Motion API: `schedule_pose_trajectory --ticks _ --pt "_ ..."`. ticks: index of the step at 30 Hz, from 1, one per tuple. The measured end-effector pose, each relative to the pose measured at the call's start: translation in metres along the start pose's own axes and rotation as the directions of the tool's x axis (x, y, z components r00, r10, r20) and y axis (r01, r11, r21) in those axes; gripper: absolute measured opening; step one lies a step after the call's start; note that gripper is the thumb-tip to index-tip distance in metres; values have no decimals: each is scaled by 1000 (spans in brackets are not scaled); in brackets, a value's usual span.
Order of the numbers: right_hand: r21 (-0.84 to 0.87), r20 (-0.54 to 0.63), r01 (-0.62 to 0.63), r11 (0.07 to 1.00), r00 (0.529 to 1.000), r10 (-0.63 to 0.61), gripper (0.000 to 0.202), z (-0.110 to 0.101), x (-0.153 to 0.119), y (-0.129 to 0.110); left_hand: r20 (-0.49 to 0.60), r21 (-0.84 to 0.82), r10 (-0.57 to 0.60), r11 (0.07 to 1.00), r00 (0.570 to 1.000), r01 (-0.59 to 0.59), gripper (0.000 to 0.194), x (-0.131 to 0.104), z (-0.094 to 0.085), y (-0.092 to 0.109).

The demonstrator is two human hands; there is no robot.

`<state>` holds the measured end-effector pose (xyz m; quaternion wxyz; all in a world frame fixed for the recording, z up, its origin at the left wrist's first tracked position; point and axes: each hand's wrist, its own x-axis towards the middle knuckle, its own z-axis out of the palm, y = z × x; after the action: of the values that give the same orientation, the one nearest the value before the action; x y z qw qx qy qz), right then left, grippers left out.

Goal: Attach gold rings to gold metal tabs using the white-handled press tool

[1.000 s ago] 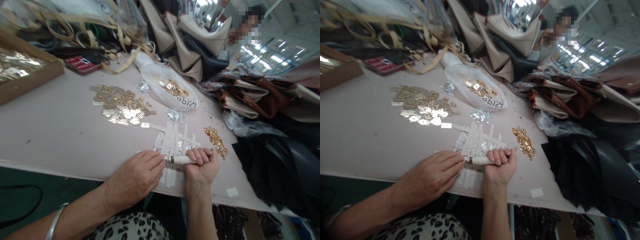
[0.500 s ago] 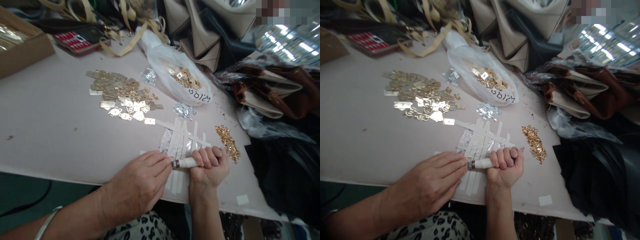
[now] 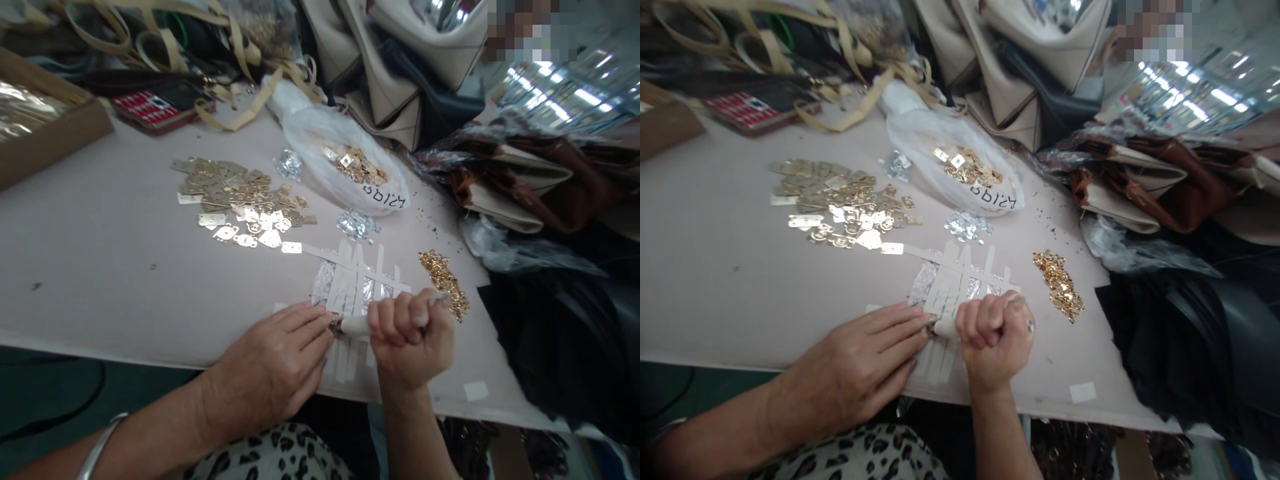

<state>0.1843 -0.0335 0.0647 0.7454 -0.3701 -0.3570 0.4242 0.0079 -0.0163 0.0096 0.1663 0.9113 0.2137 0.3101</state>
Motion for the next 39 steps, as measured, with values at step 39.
schedule_pose_trajectory --ticks 39 --pt "-252 73 44 967 997 -26 42 22 -1 13 13 -50 -34 998 999 34 17 3 -8 1"
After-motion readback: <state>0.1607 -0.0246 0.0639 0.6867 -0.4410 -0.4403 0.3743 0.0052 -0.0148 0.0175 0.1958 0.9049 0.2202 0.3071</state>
